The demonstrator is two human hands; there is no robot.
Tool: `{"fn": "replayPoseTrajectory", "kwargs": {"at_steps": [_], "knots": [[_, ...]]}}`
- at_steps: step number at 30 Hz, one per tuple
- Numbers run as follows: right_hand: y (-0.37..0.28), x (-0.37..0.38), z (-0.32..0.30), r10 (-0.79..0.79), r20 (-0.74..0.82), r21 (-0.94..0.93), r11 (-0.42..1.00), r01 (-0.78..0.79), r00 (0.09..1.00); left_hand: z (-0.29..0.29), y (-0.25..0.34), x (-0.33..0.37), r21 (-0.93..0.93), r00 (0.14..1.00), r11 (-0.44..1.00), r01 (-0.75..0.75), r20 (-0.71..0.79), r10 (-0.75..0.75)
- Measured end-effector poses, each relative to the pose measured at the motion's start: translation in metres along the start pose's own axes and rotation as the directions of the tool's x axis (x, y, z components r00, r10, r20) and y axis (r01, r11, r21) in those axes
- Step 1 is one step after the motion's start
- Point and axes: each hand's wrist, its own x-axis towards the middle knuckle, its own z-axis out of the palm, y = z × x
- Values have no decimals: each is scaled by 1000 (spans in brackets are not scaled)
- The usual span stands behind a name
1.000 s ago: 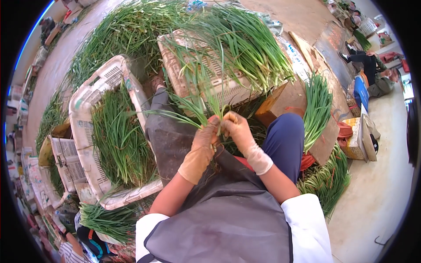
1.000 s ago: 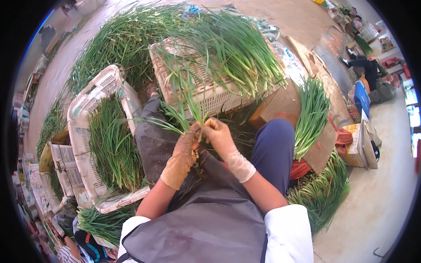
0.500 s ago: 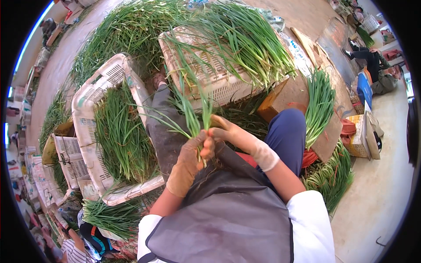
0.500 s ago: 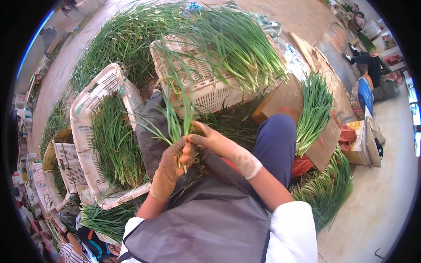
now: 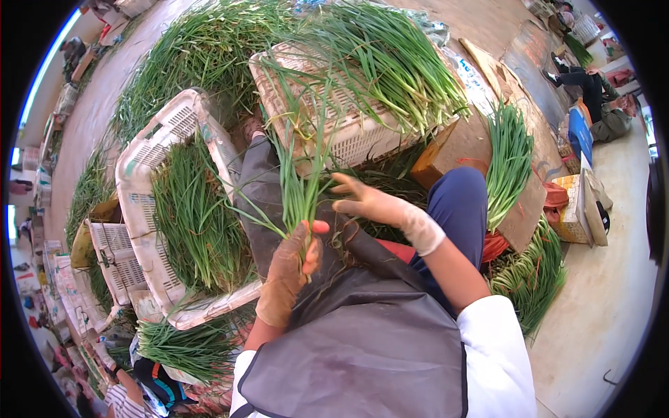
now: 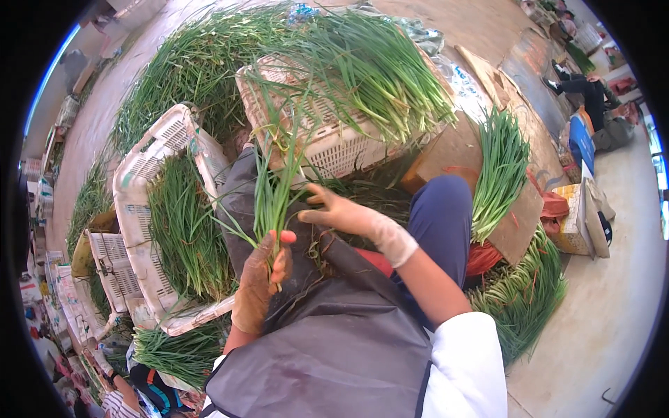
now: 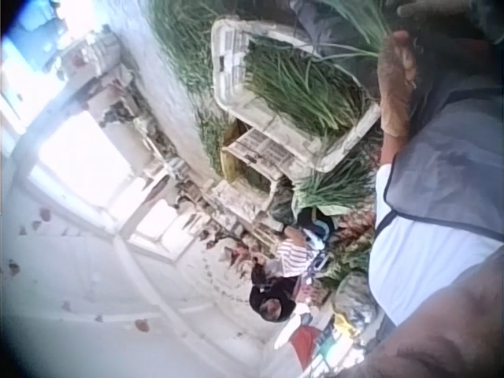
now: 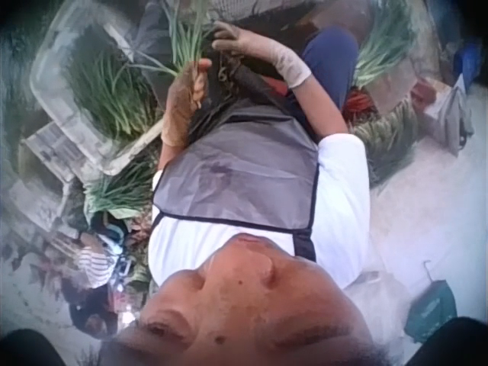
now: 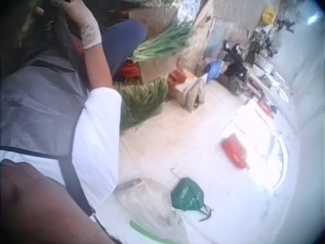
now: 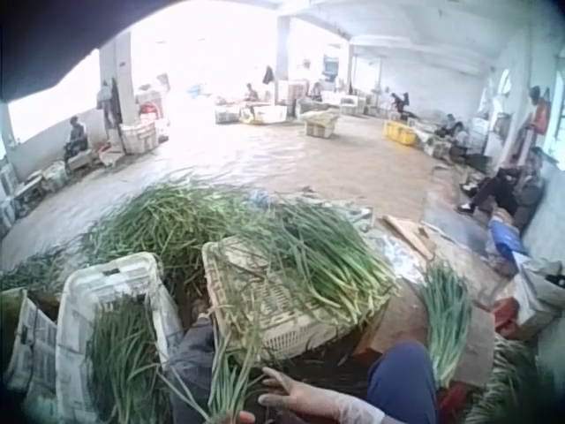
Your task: The person gathers bunches of green onions from crates, aligns the stems, and secures them into larger bundles using red elastic bands or string.
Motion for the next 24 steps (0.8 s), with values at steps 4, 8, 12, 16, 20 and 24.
{"fn": "replayPoseTrajectory", "kwargs": {"at_steps": [4, 8, 12, 16, 20, 24], "knots": [[-31, 18, 30, 69, 118, 389, 915, -110, 991, 4, -2, -15, 165, 998, 986, 10, -58, 0], [-26, 17, -10, 99, 32, 329, 939, -104, 995, -6, 0, -10, 130, 948, 991, -13, -313, 53], [-18, 15, 11, 25, 85, 376, 925, -55, 996, -14, -4, -2, -132, 991, 991, -21, -135, 3], [-35, 4, 30, 65, 281, 163, 980, -115, 958, -11, -10, 2, 132, 984, 988, -74, -151, 94], [-24, 1, -13, 72, 177, 1, 997, -73, 982, -22, 0, 2, 438, 876, 862, -256, -273, 398], [-4, 26, -53, 91, -204, -792, 569, -219, 975, -35, 43, -8, 227, 626, 770, -596, -469, 623]]}}
